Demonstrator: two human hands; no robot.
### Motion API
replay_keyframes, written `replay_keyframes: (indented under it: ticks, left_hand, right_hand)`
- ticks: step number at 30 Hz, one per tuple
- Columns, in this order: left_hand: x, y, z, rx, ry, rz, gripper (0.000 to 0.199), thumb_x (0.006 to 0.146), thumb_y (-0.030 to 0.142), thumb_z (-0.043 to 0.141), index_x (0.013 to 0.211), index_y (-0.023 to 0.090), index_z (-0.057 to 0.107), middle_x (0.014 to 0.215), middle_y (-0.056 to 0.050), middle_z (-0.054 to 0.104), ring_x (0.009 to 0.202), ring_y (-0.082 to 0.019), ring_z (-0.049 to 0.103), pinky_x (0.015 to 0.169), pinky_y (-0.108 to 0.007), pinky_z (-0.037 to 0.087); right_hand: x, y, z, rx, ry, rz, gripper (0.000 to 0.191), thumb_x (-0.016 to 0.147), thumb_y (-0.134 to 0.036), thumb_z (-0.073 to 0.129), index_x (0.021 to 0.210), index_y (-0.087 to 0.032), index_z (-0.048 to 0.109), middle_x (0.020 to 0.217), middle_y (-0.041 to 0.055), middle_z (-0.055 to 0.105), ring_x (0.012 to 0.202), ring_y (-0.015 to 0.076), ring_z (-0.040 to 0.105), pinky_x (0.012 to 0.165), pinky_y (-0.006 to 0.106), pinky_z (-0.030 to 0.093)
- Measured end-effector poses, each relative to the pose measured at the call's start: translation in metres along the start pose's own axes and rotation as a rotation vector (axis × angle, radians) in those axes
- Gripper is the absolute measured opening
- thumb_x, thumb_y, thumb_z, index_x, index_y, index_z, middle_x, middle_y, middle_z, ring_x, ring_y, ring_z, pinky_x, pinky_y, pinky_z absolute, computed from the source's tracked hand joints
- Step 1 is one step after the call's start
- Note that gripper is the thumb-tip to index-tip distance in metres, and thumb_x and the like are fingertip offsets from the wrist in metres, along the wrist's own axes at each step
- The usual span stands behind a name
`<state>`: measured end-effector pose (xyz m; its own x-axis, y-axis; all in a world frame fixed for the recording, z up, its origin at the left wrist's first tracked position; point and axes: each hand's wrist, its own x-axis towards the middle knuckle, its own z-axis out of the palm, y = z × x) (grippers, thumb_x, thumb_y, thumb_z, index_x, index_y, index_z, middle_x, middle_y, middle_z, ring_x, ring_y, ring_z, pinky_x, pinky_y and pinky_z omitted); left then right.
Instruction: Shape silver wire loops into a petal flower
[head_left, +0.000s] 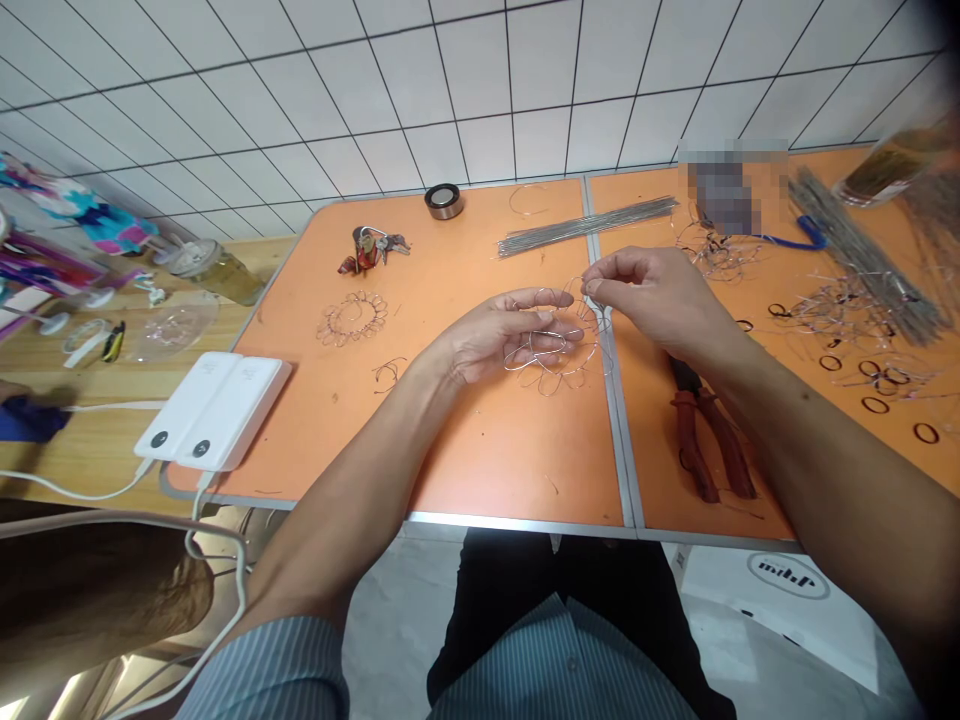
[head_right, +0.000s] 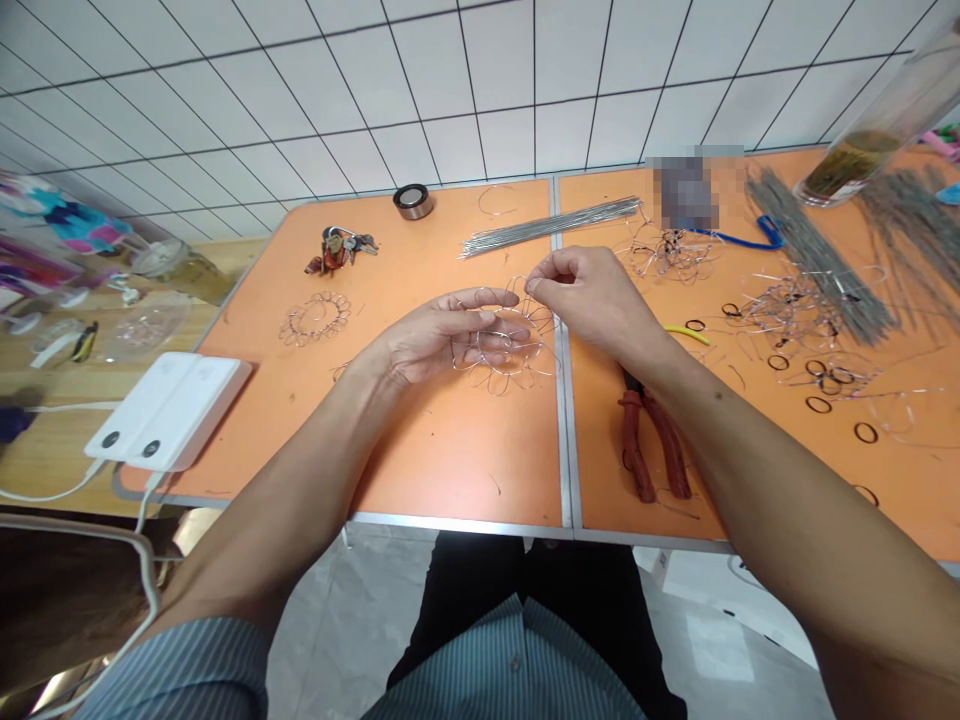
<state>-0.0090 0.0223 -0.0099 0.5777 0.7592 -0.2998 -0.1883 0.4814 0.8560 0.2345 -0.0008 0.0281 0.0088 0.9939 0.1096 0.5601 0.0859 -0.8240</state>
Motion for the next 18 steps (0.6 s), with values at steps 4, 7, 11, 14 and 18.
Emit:
replay_keyframes:
  ticks: [4,7,11,14,18]
  left_hand:
    - [0.0007,-0.0005,-0.0011,0.013,-0.001,0.006,0.031,0.101,0.015,0.089,0.132,0.015,0.087,0.124,-0.020,0.094,0.109,-0.034,0.095,0.099,-0.047,0.076]
    - [0.0009,-0.0009,-0.0019,0.023,0.005,0.014,0.035,0.101,0.015,0.089,0.136,0.016,0.087,0.125,-0.019,0.094,0.112,-0.034,0.095,0.100,-0.047,0.076]
    - [0.0014,-0.0017,-0.0027,0.015,-0.001,0.016,0.039,0.101,0.016,0.089,0.139,0.018,0.086,0.124,-0.018,0.094,0.112,-0.034,0.095,0.099,-0.046,0.077]
    - [0.0013,-0.0018,-0.0023,0.005,-0.009,0.021,0.038,0.101,0.015,0.088,0.138,0.018,0.086,0.123,-0.018,0.094,0.111,-0.034,0.095,0.096,-0.045,0.077]
    - [0.0009,-0.0013,-0.0018,0.009,-0.016,0.019,0.038,0.100,0.015,0.089,0.138,0.017,0.085,0.124,-0.018,0.094,0.112,-0.033,0.095,0.097,-0.045,0.077]
  right_hand:
    - [0.0005,0.0001,-0.0004,0.004,-0.001,0.002,0.013,0.096,-0.023,0.083,0.083,-0.027,0.085,0.096,0.0046,0.086,0.091,0.0272,0.074,0.082,0.042,0.055]
    - [0.0008,-0.0005,-0.0011,0.009,-0.015,0.013,0.013,0.097,-0.022,0.082,0.085,-0.026,0.087,0.097,0.0047,0.087,0.092,0.0266,0.074,0.084,0.042,0.054]
    - [0.0003,-0.0013,-0.0018,0.008,-0.019,0.023,0.013,0.098,-0.022,0.082,0.087,-0.026,0.087,0.097,0.0043,0.087,0.093,0.0262,0.073,0.086,0.042,0.053]
    - [-0.0002,-0.0012,-0.0018,0.007,-0.021,0.023,0.013,0.098,-0.024,0.082,0.087,-0.026,0.088,0.097,0.0045,0.087,0.094,0.0266,0.072,0.086,0.043,0.052]
    - [-0.0001,-0.0009,-0.0014,0.010,-0.022,0.019,0.011,0.096,-0.026,0.082,0.086,-0.026,0.087,0.095,0.0045,0.086,0.092,0.0268,0.072,0.084,0.043,0.053]
